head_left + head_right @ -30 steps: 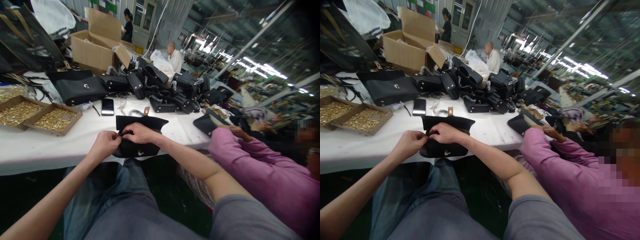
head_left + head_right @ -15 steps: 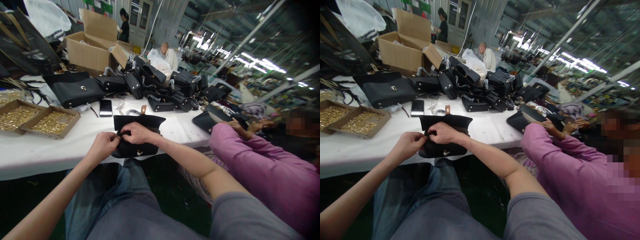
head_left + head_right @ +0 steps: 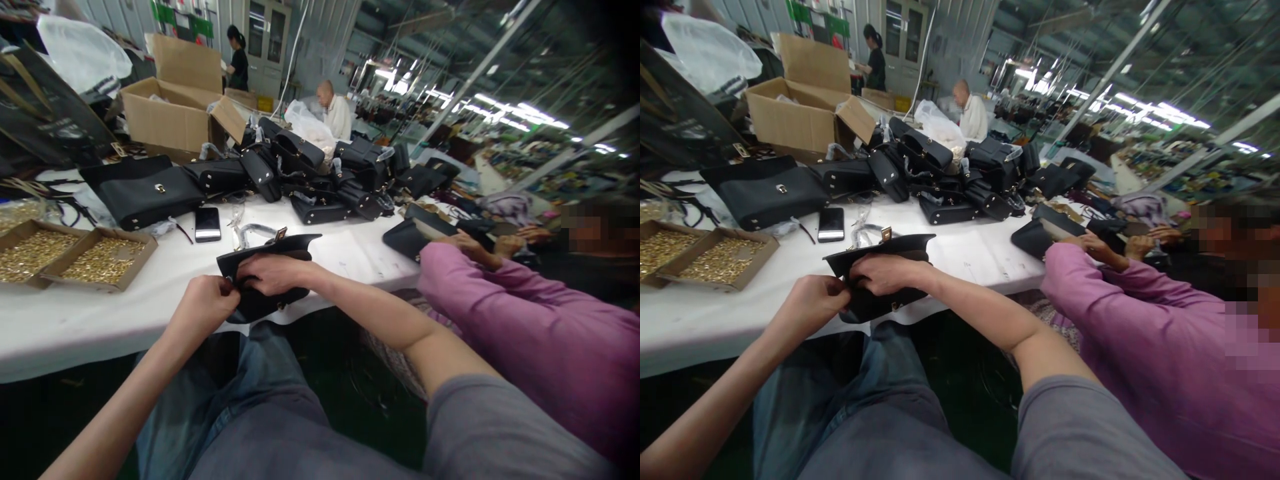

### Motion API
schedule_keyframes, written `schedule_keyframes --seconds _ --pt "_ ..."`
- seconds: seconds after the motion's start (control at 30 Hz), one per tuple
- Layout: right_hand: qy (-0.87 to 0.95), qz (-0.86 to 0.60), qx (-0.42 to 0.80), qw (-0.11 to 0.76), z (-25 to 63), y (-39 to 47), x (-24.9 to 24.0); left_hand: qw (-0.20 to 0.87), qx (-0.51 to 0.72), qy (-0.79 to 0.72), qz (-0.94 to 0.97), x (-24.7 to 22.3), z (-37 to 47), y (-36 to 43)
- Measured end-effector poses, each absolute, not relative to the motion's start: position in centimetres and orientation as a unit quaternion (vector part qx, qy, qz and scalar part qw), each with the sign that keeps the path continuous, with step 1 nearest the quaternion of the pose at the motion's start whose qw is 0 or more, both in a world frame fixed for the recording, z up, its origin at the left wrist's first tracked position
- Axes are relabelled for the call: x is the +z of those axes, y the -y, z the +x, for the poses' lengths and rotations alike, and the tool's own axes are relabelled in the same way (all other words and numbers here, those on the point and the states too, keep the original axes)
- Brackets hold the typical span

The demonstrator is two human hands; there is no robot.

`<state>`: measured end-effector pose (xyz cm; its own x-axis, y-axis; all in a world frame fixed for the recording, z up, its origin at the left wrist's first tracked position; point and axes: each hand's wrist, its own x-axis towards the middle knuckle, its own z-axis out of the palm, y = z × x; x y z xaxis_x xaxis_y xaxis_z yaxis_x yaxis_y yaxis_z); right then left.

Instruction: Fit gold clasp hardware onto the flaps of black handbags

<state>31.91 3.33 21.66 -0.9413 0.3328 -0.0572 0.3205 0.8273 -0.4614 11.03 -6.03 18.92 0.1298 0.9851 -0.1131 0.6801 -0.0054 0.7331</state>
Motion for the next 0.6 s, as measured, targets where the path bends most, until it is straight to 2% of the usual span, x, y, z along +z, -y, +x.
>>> schedule_keyframes --seconds 0.33,0.5,0.6 --pt "0.954 -0.129 0.271 0.010 32.4 -4.2 22.0 0.282 0.189 -0.640 0.690 20.6 11.3 6.0" --pt "0.937 -0.146 0.315 0.041 33.0 -4.8 21.1 0.302 0.212 -0.652 0.663 20.5 11.3 5.9" --pt "0.921 -0.185 0.339 0.061 33.5 -4.8 20.8 0.278 0.205 -0.663 0.665 19.9 11.1 5.8"
